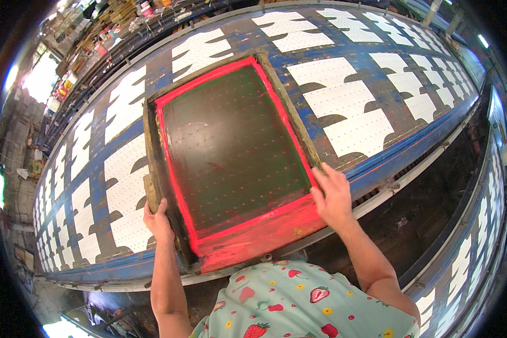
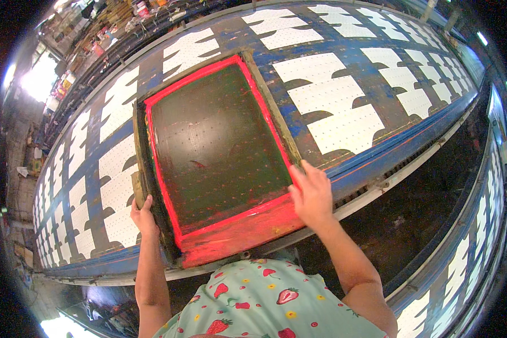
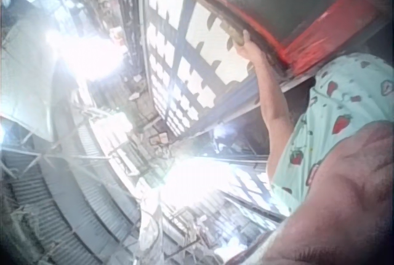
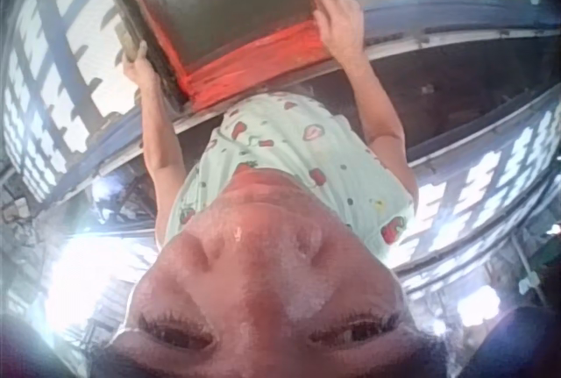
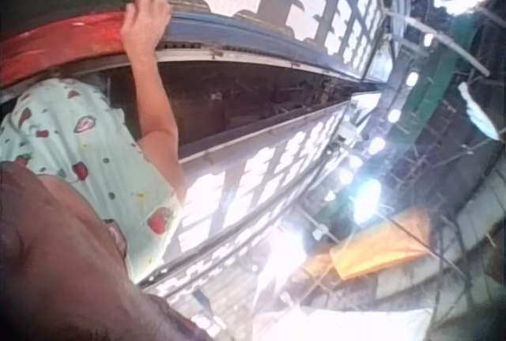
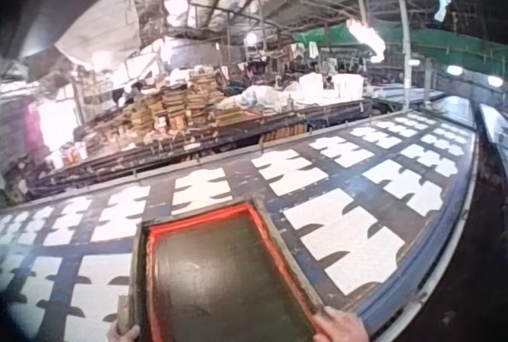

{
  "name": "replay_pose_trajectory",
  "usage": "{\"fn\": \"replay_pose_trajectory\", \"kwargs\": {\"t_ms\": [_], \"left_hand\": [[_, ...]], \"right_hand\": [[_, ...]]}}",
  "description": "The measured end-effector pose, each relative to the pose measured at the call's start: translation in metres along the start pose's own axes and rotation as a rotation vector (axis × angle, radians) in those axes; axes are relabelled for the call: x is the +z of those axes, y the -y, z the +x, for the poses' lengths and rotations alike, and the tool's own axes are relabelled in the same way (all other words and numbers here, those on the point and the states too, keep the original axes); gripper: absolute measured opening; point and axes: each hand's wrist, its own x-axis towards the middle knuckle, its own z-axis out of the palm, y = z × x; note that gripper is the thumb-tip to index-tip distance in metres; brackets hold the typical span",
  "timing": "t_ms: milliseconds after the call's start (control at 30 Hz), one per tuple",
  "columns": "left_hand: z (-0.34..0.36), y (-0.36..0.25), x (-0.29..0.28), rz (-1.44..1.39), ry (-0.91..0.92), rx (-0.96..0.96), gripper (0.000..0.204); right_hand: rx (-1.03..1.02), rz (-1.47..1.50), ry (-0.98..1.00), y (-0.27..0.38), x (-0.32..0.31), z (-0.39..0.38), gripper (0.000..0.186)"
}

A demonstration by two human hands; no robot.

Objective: The person repeatedly places a red-framed screen onto a patterned surface, uses a squeegee to spread red ink across the screen, then lifts and repositions the screen multiple times. The process is repeated continuously throughout the clip.

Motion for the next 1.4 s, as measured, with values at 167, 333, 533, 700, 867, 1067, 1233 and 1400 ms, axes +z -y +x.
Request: {"fn": "replay_pose_trajectory", "kwargs": {"t_ms": [167,333,533,700,867,1067,1233,1400], "left_hand": [[0.005,0.009,0.002,0.057,-0.006,-0.010,0.038],[0.009,0.014,-0.001,0.169,-0.017,0.023,0.036],[0.018,0.031,0.001,0.111,-0.062,0.120,0.039],[0.023,0.046,-0.004,0.197,-0.106,0.194,0.051],[0.023,0.053,0.001,0.196,-0.133,0.318,0.058],[0.027,0.061,0.005,0.107,-0.131,0.256,0.058],[0.024,0.057,0.005,0.084,-0.168,0.300,0.054],[0.020,0.050,0.001,0.193,-0.173,0.315,0.053]], "right_hand": [[-0.560,0.318,0.462,0.057,-0.006,-0.020,0.051],[-0.697,0.144,0.472,0.089,0.005,-0.030,0.046],[-0.602,-0.009,0.466,0.144,0.021,-0.021,0.043],[-0.473,-0.150,0.717,0.177,0.013,0.014,0.043],[-0.373,-0.154,0.715,0.180,0.003,-0.002,0.049],[-0.472,-0.091,0.451,0.178,0.028,-0.041,0.058],[-0.552,-0.115,0.272,0.170,0.066,-0.014,0.058],[-0.612,-0.156,0.249,0.155,0.114,0.077,0.060]]}}
